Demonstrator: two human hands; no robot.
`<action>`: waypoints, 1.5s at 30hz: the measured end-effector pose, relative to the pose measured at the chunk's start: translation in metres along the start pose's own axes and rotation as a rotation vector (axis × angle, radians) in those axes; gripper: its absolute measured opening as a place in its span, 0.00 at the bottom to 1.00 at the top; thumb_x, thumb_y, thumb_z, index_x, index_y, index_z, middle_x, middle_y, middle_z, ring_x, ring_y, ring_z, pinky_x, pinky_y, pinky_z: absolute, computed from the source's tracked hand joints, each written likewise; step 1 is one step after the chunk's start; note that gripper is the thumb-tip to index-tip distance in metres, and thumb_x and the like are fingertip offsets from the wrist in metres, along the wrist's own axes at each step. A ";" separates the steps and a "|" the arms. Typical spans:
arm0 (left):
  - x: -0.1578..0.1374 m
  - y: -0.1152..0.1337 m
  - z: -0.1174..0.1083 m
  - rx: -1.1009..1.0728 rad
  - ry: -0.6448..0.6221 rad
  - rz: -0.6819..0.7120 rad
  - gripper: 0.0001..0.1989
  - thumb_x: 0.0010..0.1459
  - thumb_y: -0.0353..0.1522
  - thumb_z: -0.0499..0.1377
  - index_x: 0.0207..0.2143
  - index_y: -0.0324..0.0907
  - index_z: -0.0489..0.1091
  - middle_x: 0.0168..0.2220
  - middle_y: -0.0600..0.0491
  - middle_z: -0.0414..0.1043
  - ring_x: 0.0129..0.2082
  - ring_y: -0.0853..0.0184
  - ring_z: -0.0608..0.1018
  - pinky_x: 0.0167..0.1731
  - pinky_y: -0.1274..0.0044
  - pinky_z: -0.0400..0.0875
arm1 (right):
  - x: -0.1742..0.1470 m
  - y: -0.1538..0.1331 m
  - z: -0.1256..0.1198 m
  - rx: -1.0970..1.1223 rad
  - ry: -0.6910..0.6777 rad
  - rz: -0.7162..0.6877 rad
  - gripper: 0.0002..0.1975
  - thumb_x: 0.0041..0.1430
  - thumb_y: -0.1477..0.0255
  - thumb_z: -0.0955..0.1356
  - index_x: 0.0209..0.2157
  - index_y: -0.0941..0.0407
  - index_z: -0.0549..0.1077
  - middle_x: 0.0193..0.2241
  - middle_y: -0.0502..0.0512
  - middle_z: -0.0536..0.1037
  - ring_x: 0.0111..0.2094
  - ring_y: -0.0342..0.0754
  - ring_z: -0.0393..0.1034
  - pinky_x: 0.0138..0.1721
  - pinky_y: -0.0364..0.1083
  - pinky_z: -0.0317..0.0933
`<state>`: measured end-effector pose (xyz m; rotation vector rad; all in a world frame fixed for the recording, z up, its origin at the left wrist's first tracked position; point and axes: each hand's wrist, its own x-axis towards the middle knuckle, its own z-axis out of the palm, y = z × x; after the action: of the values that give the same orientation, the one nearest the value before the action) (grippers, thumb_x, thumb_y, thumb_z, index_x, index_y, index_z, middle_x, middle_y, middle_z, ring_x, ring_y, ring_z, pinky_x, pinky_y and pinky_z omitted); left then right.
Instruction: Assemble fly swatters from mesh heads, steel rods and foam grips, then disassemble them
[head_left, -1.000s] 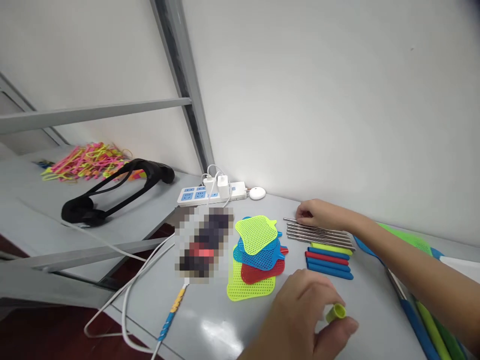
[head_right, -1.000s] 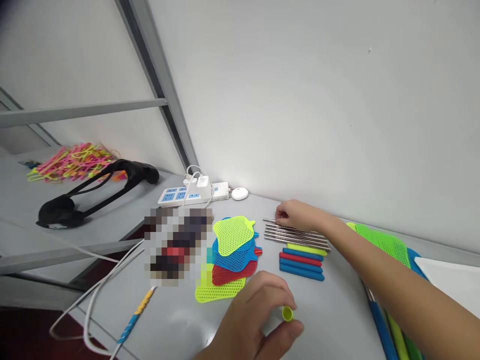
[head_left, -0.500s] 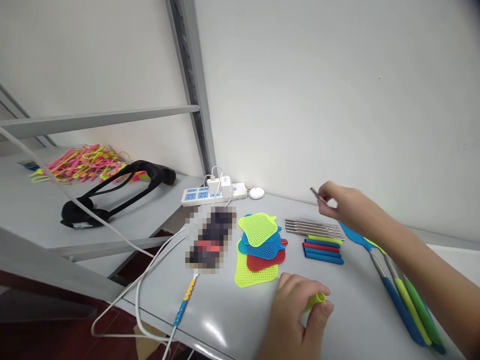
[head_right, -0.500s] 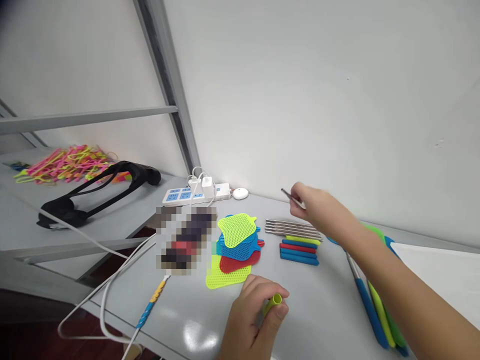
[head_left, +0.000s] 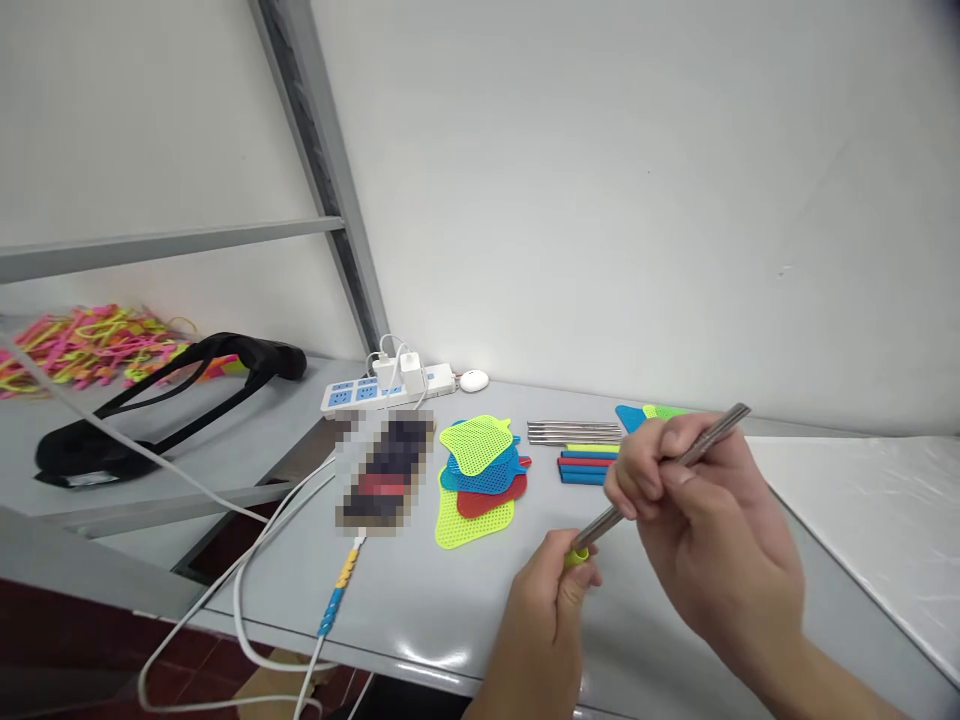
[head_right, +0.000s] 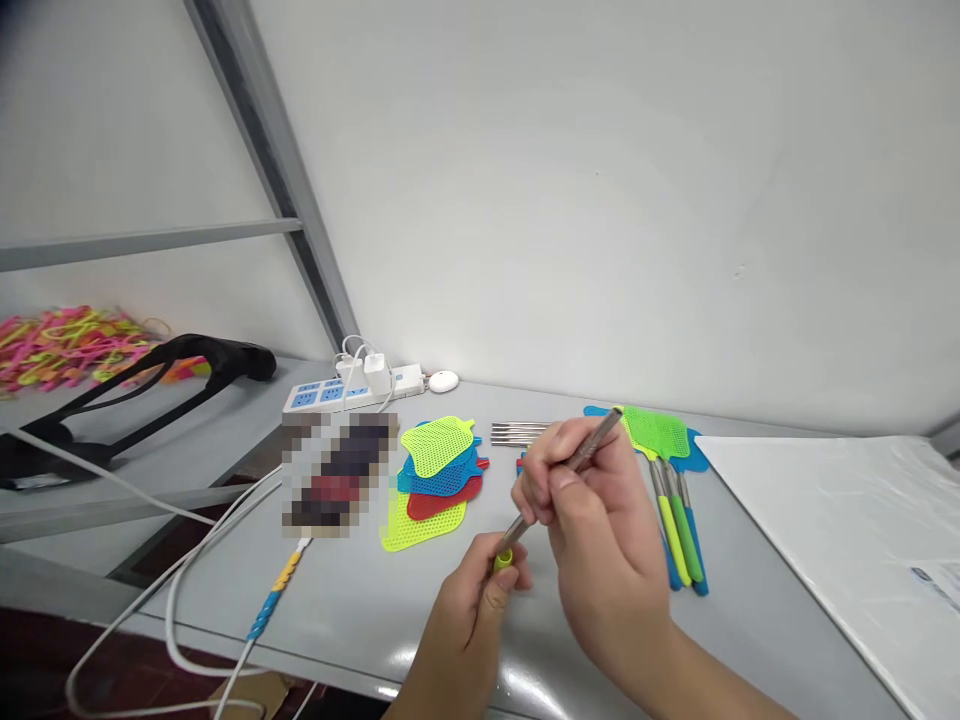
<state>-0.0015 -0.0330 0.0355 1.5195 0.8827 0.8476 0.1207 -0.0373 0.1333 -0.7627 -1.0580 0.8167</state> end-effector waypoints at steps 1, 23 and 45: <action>-0.002 0.000 0.000 -0.005 0.016 -0.002 0.12 0.67 0.38 0.47 0.42 0.44 0.67 0.31 0.54 0.68 0.32 0.66 0.69 0.34 0.76 0.62 | -0.002 -0.002 0.003 0.023 -0.017 -0.001 0.11 0.61 0.80 0.59 0.34 0.50 0.66 0.26 0.47 0.61 0.26 0.42 0.56 0.26 0.44 0.57; -0.012 0.021 -0.027 -0.117 0.036 0.166 0.15 0.59 0.42 0.59 0.38 0.42 0.79 0.22 0.52 0.70 0.22 0.69 0.66 0.25 0.77 0.58 | -0.010 -0.013 0.010 0.497 -0.059 0.445 0.20 0.64 0.62 0.61 0.20 0.55 0.67 0.14 0.41 0.46 0.16 0.39 0.41 0.20 0.42 0.51; -0.001 0.044 -0.013 -1.249 0.268 -0.178 0.29 0.63 0.52 0.45 0.28 0.39 0.70 0.22 0.53 0.63 0.23 0.68 0.67 0.28 0.77 0.63 | -0.026 0.007 0.032 0.520 -0.035 0.281 0.28 0.65 0.50 0.58 0.19 0.55 0.55 0.12 0.40 0.45 0.16 0.39 0.40 0.26 0.44 0.49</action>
<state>-0.0097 -0.0315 0.0806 0.2417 0.4571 1.1541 0.0820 -0.0523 0.1261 -0.4551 -0.7244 1.2867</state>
